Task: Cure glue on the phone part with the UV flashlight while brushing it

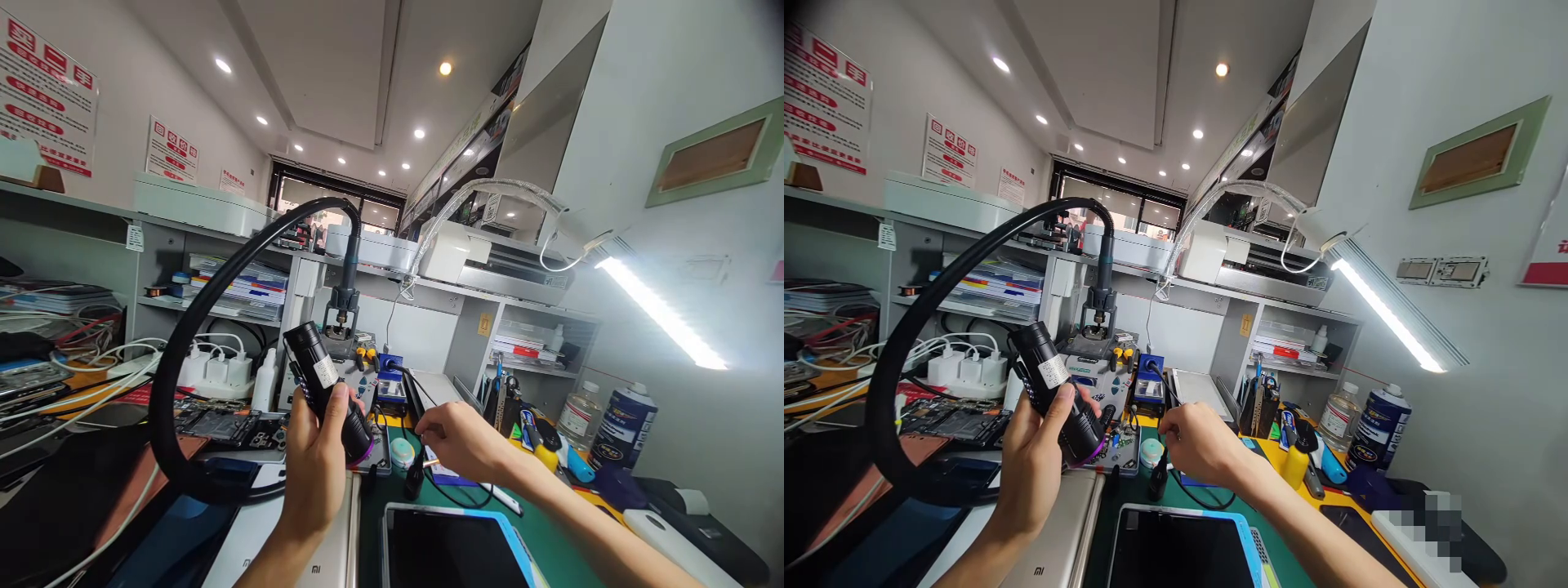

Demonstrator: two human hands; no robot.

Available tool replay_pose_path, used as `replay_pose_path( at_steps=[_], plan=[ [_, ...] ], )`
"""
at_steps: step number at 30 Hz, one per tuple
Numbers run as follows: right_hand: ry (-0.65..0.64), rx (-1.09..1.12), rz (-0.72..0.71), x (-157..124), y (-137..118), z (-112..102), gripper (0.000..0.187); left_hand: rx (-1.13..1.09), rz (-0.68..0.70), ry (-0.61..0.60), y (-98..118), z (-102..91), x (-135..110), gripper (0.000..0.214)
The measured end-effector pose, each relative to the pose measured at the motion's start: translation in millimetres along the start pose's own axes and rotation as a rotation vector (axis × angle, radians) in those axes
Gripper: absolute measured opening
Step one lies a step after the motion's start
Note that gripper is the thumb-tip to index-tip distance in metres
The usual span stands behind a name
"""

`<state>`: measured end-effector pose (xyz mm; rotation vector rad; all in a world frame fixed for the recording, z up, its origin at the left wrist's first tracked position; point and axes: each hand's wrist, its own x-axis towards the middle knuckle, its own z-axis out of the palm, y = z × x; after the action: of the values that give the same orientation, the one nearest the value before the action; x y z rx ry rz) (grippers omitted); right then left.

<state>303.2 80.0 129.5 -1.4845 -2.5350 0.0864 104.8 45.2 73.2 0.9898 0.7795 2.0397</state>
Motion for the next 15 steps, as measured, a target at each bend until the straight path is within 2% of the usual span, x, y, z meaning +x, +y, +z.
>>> replay_pose_path(
  at_steps=[15],
  plan=[
    [0.021, -0.015, -0.016, 0.5, 2.7, 3.0, 0.017, 0.003, 0.004, -0.002, 0.6, 0.8, -0.3, 0.038]
  ],
)
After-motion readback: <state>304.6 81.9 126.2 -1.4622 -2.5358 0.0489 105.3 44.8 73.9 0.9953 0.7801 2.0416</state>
